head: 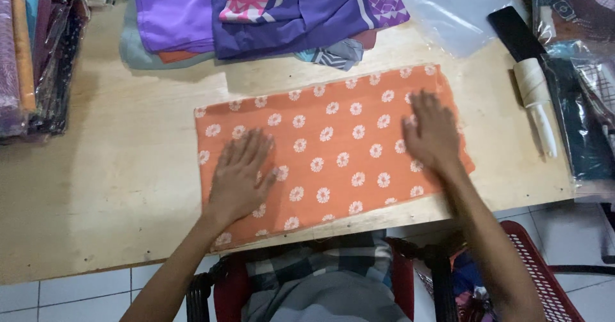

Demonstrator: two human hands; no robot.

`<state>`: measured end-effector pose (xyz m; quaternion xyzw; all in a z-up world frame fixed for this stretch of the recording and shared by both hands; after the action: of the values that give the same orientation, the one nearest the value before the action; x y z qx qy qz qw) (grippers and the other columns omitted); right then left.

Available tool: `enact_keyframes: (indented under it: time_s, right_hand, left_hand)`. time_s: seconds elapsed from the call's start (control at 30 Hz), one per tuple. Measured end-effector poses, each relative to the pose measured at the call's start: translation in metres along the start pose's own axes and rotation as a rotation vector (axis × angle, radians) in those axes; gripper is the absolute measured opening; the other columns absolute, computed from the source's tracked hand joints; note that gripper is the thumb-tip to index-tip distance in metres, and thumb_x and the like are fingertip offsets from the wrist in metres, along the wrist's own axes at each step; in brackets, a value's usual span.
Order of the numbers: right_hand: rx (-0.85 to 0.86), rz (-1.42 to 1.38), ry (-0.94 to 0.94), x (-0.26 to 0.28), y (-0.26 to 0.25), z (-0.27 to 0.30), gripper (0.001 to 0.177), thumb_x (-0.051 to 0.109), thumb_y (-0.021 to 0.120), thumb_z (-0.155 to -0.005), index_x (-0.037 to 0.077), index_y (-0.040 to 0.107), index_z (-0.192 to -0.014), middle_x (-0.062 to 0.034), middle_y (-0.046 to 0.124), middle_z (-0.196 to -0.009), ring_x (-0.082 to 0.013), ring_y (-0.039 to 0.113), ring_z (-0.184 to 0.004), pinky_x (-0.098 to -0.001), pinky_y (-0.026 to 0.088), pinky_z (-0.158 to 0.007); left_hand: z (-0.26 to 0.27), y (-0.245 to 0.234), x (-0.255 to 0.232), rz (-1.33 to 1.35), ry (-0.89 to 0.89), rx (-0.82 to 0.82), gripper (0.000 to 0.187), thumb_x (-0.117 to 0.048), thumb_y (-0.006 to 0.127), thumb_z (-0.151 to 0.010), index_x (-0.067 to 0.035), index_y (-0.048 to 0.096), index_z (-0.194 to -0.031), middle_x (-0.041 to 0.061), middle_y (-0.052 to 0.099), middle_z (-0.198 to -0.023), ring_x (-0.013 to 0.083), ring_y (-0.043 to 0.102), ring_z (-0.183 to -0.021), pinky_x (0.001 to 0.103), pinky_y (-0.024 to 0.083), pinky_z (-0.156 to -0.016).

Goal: Use a lint roller to clean a piece of patterned fabric and then fold it neatly on a table.

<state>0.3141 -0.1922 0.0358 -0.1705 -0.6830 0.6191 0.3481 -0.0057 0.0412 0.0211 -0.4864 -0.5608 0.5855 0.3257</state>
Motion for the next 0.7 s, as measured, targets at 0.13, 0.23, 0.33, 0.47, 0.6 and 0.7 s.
enact_keyframes:
  time_s: [0.13, 0.23, 0.33, 0.47, 0.6, 0.7]
  right_hand:
    - [-0.005, 0.018, 0.159, -0.059, 0.012, -0.012, 0.072, 0.056, 0.025, -0.106, 0.017, 0.026, -0.166, -0.0126, 0.020, -0.172, -0.0361, 0.012, -0.158, -0.0583, 0.005, -0.125]
    - [-0.065, 0.095, 0.169, -0.031, -0.004, -0.001, 0.070, 0.051, 0.028, -0.108, 0.007, 0.034, -0.162, -0.0232, 0.028, -0.167, -0.0440, 0.014, -0.156, -0.0640, 0.006, -0.123]
    - [-0.171, 0.077, -0.007, 0.006, 0.014, -0.011, 0.061, 0.042, 0.037, -0.109, 0.000, 0.050, -0.151, -0.0316, 0.048, -0.150, -0.0496, 0.033, -0.146, -0.0648, 0.014, -0.120]
    - [-0.119, -0.248, -0.482, 0.080, 0.060, -0.025, 0.048, 0.028, 0.057, -0.085, 0.013, 0.055, -0.130, -0.0114, 0.059, -0.106, -0.0403, 0.060, -0.110, -0.0645, 0.040, -0.098]
    - [0.081, 0.021, -0.422, 0.117, 0.047, -0.008, 0.068, 0.051, 0.031, -0.103, 0.016, 0.034, -0.162, -0.0131, 0.026, -0.170, -0.0340, 0.018, -0.157, -0.0517, 0.013, -0.125]
    - [0.068, 0.006, -0.310, 0.089, 0.027, -0.023, 0.065, 0.051, 0.024, -0.106, 0.023, 0.035, -0.163, -0.0079, 0.027, -0.170, -0.0315, 0.019, -0.156, -0.0526, 0.011, -0.125]
  left_hand:
    - [0.009, -0.002, 0.022, 0.074, -0.222, 0.013, 0.068, -0.052, 0.034, -0.106, -0.014, 0.033, -0.162, 0.016, 0.025, -0.169, 0.0358, 0.017, -0.157, 0.056, 0.007, -0.125]
    - [0.007, -0.002, 0.028, 0.086, -0.353, -0.048, 0.070, -0.052, 0.035, -0.107, -0.010, 0.034, -0.162, 0.025, 0.027, -0.167, 0.0425, 0.014, -0.156, 0.060, 0.002, -0.123]
    - [-0.012, 0.007, 0.014, 0.059, -0.353, -0.054, 0.071, -0.051, 0.041, -0.105, -0.006, 0.037, -0.160, 0.029, 0.028, -0.165, 0.0456, 0.013, -0.156, 0.063, 0.000, -0.121]
    - [-0.061, 0.022, -0.042, 0.082, -0.141, 0.135, 0.067, -0.052, 0.030, -0.106, -0.015, 0.030, -0.162, 0.016, 0.019, -0.170, 0.0358, 0.008, -0.158, 0.058, -0.006, -0.122]
    - [-0.071, 0.031, -0.038, -0.011, 0.005, -0.044, 0.066, -0.050, 0.037, -0.106, -0.012, 0.037, -0.160, 0.017, 0.030, -0.167, 0.0332, 0.021, -0.157, 0.053, 0.010, -0.124]
    - [-0.062, 0.014, -0.004, 0.076, -0.060, -0.033, 0.062, -0.046, 0.044, -0.106, -0.017, 0.037, -0.161, 0.017, 0.030, -0.167, 0.0366, 0.025, -0.155, 0.057, 0.016, -0.121]
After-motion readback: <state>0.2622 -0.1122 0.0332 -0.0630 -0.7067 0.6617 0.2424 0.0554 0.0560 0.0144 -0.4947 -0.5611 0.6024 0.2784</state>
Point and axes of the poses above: each hand's wrist, its own z-axis away from the middle knuckle, its own y-axis out of the palm, x = y × z, the point moved 4 cm from there along -z, towards the middle knuckle
